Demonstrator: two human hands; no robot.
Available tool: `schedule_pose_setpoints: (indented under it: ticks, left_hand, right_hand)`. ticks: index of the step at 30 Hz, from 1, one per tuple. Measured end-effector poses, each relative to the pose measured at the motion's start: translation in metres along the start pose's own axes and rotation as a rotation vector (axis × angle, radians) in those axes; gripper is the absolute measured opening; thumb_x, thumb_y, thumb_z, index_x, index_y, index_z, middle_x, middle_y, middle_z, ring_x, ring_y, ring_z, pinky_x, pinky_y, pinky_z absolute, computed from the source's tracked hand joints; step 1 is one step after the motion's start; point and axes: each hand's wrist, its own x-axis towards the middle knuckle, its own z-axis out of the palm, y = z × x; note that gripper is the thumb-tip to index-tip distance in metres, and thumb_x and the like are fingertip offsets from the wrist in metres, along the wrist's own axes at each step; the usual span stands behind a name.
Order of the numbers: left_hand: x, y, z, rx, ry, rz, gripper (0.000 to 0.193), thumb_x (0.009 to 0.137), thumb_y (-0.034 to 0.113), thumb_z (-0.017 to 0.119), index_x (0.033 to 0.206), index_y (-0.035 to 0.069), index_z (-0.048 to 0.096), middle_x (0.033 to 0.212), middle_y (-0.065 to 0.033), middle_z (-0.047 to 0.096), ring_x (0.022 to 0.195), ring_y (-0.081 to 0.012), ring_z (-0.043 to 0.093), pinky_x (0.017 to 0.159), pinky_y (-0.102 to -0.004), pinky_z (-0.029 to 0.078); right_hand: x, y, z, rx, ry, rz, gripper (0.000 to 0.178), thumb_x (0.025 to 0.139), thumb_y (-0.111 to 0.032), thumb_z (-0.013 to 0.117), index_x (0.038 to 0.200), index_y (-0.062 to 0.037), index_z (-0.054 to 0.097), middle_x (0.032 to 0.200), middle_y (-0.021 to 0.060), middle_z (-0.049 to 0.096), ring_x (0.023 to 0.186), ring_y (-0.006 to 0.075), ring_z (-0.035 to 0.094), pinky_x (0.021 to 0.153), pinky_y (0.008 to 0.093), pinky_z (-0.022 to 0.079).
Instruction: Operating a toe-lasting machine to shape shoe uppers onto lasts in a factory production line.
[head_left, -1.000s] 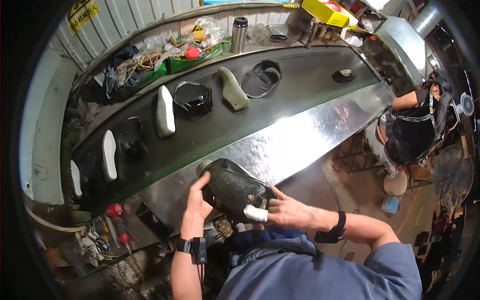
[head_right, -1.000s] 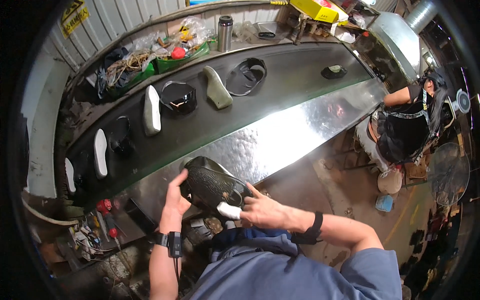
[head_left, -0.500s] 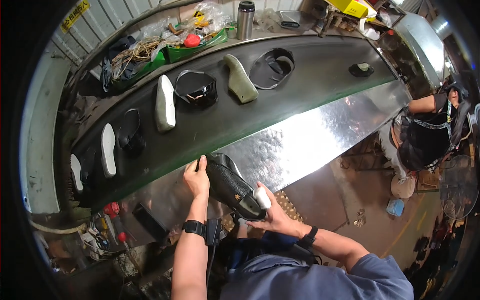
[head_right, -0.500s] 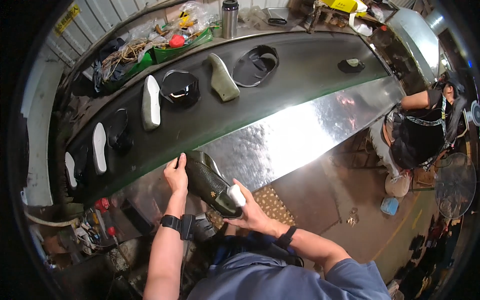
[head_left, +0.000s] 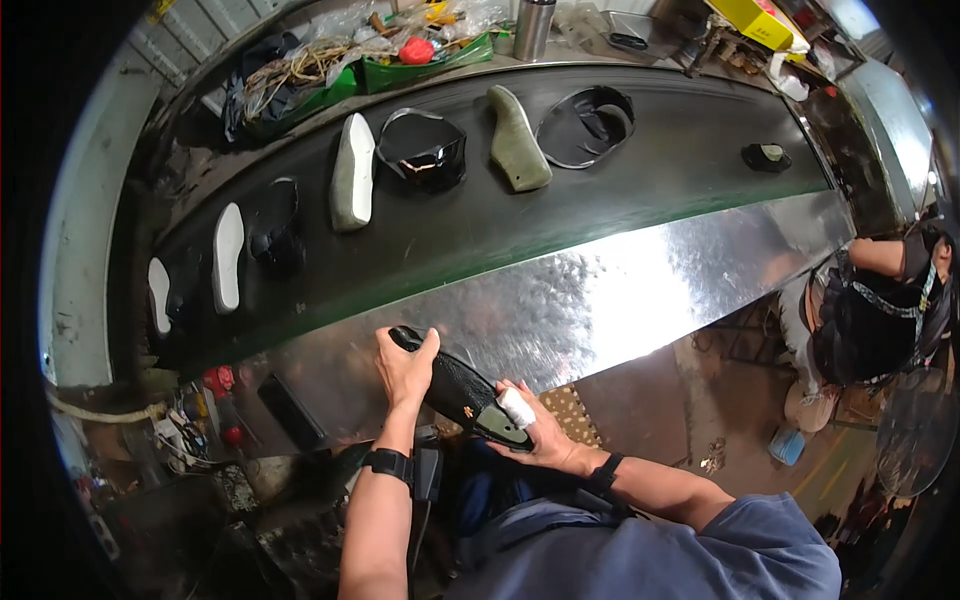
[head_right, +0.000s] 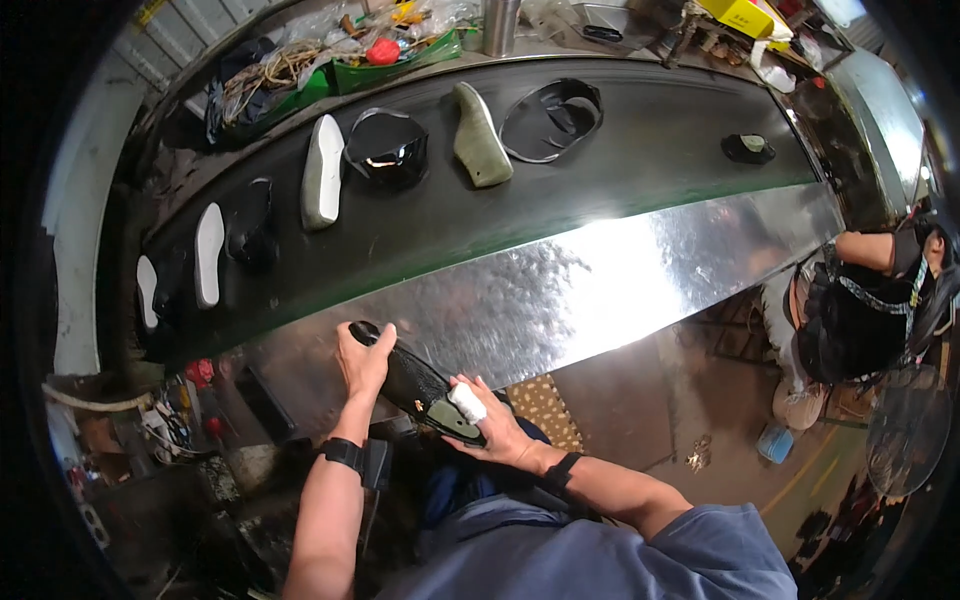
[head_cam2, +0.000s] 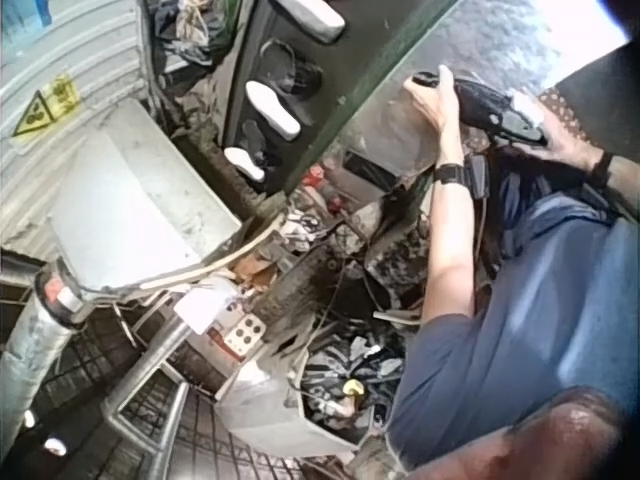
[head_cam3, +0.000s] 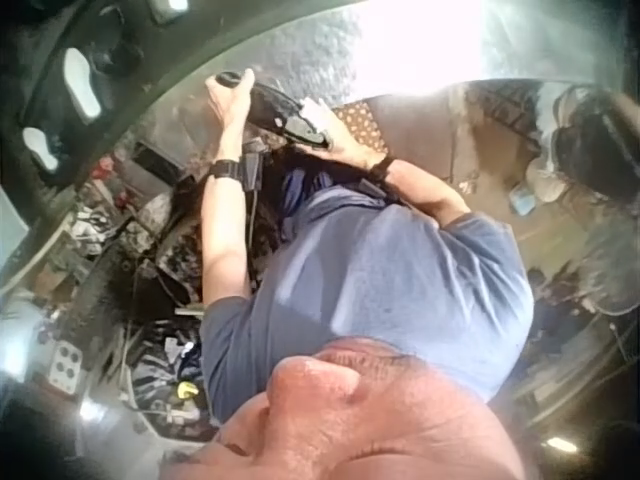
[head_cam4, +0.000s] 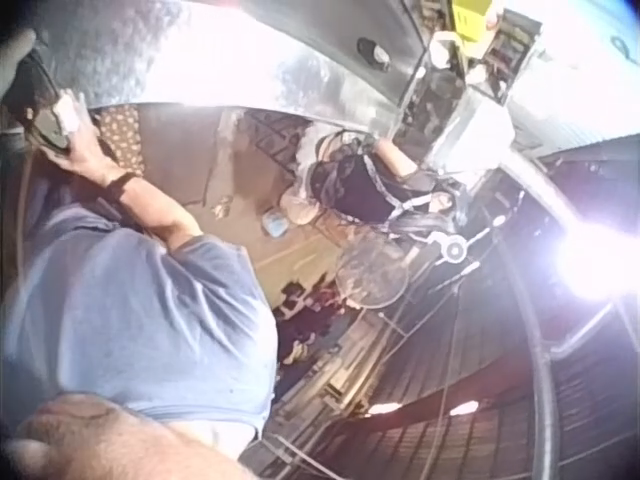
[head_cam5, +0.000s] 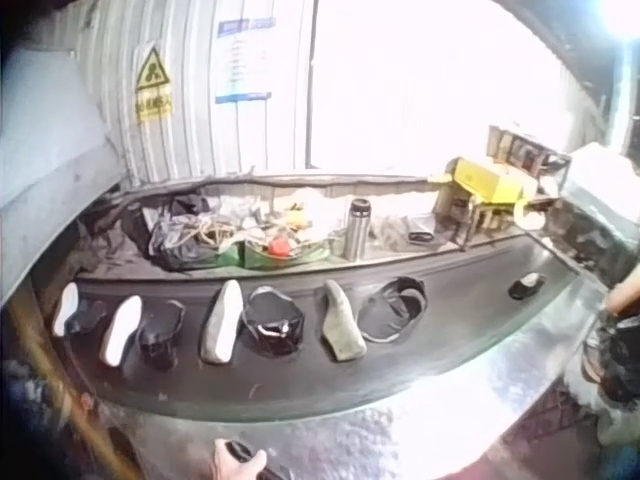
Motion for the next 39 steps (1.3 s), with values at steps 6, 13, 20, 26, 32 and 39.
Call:
schedule_pose_setpoints:
  ticks: [6, 13, 20, 26, 32, 39]
  left_hand:
    - [0.012, -0.009, -0.009, 0.027, 0.161, -0.08, 0.041, 0.072, 0.029, 0.081, 0.091, -0.003, 0.063, 0.084, -0.0168, 0.07, 0.082, -0.0323, 0.068, 0.078, -0.0443, 0.052]
    - [-0.025, -0.013, -0.118, -0.212, 0.355, -0.16, 0.037, 0.074, 0.028, 0.078, 0.088, -0.004, 0.065, 0.082, -0.0174, 0.071, 0.078, -0.0299, 0.069, 0.076, -0.0409, 0.053]
    - [-0.139, -0.035, -0.243, -0.41, 0.565, 0.0, 0.032, 0.076, 0.024, 0.081, 0.084, -0.001, 0.063, 0.075, -0.0081, 0.068, 0.068, -0.0145, 0.063, 0.065, -0.033, 0.051]
    - [-0.278, -0.104, -0.352, -0.357, 0.863, -0.083, 0.035, 0.079, 0.029, 0.08, 0.09, 0.001, 0.063, 0.073, -0.0073, 0.068, 0.068, -0.0154, 0.063, 0.066, -0.0337, 0.05]
    - [-0.404, -0.194, -0.443, -0.578, 1.184, -0.156, 0.036, 0.09, 0.032, 0.074, 0.103, 0.0, 0.062, 0.092, -0.0139, 0.069, 0.089, -0.0206, 0.064, 0.083, -0.0352, 0.048]
    - [-0.491, -0.348, -0.511, 0.197, 1.67, -0.168, 0.086, 0.082, 0.024, 0.082, 0.152, 0.005, 0.036, 0.145, -0.0256, 0.045, 0.134, -0.0399, 0.044, 0.112, -0.0454, 0.035]
  right_hand:
    - [0.012, -0.005, 0.008, 0.099, 0.013, -0.01, 0.075, 0.077, -0.012, 0.081, 0.141, 0.0037, 0.045, 0.146, 0.0275, 0.046, 0.139, 0.0411, 0.044, 0.117, 0.0522, 0.032]
    - [0.05, -0.1, -0.008, 0.454, -0.314, 0.085, 0.093, 0.086, -0.022, 0.078, 0.156, 0.0025, 0.021, 0.16, 0.0252, 0.028, 0.15, 0.0363, 0.025, 0.122, 0.046, 0.022]
    - [0.102, -0.197, 0.054, 0.804, -0.919, 0.978, 0.095, 0.097, -0.055, 0.06, 0.158, 0.0004, 0.012, 0.153, 0.0171, 0.037, 0.139, 0.023, 0.039, 0.112, 0.0342, 0.036]
    - [0.017, -0.31, 0.14, 0.86, -0.803, 0.487, 0.061, 0.1, -0.012, 0.063, 0.151, 0.0008, 0.031, 0.112, 0.008, 0.068, 0.093, 0.0113, 0.065, 0.08, 0.0259, 0.054]
    - [-0.063, -0.388, 0.239, 0.82, -0.918, 0.398, 0.034, 0.096, -0.013, 0.071, 0.123, 0.0027, 0.059, 0.095, 0.0013, 0.069, 0.081, 0.006, 0.059, 0.069, 0.0236, 0.048]
    - [-0.123, -0.474, 0.307, 0.866, -1.032, 0.469, 0.023, 0.097, -0.015, 0.07, 0.111, 0.0009, 0.06, 0.085, 0.0024, 0.07, 0.068, 0.0056, 0.061, 0.057, 0.0235, 0.048]
